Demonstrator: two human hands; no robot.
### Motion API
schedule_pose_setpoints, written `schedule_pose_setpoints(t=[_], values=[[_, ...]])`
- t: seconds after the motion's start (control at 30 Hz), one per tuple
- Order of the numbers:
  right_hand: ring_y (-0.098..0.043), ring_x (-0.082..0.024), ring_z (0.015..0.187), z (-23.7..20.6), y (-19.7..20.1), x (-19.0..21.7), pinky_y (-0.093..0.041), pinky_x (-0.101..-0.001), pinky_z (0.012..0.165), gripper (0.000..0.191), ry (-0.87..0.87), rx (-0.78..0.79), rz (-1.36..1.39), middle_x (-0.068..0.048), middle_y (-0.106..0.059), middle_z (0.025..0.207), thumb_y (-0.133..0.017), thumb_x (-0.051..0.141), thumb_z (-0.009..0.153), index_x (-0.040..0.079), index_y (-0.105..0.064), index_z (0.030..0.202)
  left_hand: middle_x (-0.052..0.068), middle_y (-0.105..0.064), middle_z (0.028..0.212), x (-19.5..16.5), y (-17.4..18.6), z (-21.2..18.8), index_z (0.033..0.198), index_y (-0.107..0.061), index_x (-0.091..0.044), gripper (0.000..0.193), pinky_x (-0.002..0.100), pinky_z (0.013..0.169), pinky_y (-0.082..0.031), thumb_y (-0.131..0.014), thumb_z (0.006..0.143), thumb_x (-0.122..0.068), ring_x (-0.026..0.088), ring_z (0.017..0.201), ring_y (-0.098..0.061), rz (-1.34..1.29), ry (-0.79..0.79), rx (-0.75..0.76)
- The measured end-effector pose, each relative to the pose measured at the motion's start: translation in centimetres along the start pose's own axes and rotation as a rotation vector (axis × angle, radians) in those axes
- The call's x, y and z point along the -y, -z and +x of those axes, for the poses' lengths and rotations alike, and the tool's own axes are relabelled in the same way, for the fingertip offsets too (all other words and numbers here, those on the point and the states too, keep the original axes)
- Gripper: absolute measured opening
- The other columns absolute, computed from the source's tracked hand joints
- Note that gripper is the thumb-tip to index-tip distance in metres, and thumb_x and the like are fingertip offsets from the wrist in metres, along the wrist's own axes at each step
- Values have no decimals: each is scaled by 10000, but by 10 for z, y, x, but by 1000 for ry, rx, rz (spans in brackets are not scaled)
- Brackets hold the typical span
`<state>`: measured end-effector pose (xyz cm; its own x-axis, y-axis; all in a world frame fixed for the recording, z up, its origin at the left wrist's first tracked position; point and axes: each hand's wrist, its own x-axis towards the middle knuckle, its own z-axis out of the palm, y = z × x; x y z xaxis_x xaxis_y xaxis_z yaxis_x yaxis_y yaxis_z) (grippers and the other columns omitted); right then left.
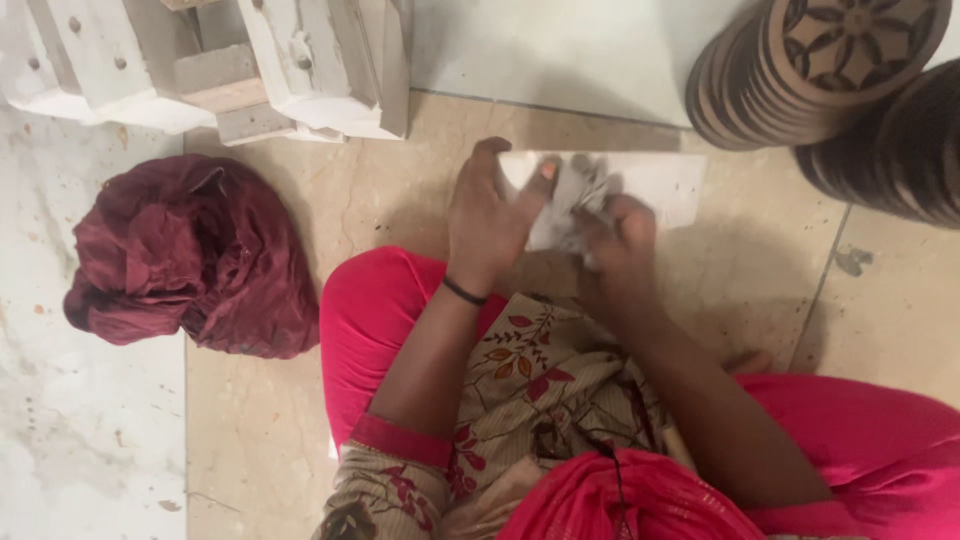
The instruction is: The person sits on the floor and wipes white wooden craft pieces one at a time with a gray cloth, turning each piece to wipe its sides, then places the wiped piece onto a growing stack of finished pieces beside them.
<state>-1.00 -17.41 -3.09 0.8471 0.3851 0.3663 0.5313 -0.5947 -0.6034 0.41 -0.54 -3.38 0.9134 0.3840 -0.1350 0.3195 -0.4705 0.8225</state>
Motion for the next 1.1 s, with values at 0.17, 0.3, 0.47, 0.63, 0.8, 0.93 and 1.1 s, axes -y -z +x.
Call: schedule_pose_setpoints(t=[0.17,0.3,0.47,0.63,0.8,0.93,1.1], values=[[-538,-388,1117,2,7,-61,-461,-476,914,464,-315,-100,-98,-213,-556,1203,-664,-101,839,32,-663,1284,208,-730,1028,3,-3,11,1182,-640,4,602,419,885,-527,-706,887,-517,340,995,-700,-104,46,-19],[-520,-410,1013,11,25,-88,-439,-533,836,465,-540,-31,-415,-245,-545,1141,-681,-95,792,-10,-658,1249,196,-732,972,1,-2,16,1159,-651,17,600,414,845,-533,-713,883,-512,333,937,-712,-157,32,-16],[-521,-400,1272,21,23,-26,-530,-421,977,444,-68,-180,-164,-290,-478,1430,-637,-6,969,-27,-607,1411,199,-722,1051,-3,-2,11,1176,-655,5,590,413,885,-527,-732,878,-500,327,1005,-693,-111,-21,-25],[-607,-310,1109,23,8,15,-510,-441,841,437,144,-90,-381,-269,-605,1268,-700,119,776,33,-629,1198,198,-686,1117,-7,-6,-5,1210,-652,-14,572,422,911,-526,-760,849,-445,341,1061,-659,-35,-202,-78],[-631,-391,1114,21,11,-60,-521,-476,933,345,-259,-232,-169,-265,-635,1276,-578,-87,893,-42,-696,1213,189,-688,1094,-4,-8,0,1166,-647,-20,571,442,925,-510,-784,867,-487,347,1051,-655,-52,-165,-74],[-624,-399,1070,24,18,-80,-518,-467,935,281,-410,-235,-151,-263,-609,1214,-605,-65,953,-47,-697,1219,182,-689,1062,-3,-9,3,1147,-661,-28,552,439,908,-508,-764,877,-498,343,1024,-655,-69,-117,-80],[-604,-389,1178,18,12,-19,-517,-466,979,195,-32,-142,70,-233,-590,1303,-609,-27,962,-8,-705,1130,173,-698,1025,-7,-7,1,1121,-683,-40,540,435,879,-522,-748,874,-515,331,983,-670,-81,-60,-59]])
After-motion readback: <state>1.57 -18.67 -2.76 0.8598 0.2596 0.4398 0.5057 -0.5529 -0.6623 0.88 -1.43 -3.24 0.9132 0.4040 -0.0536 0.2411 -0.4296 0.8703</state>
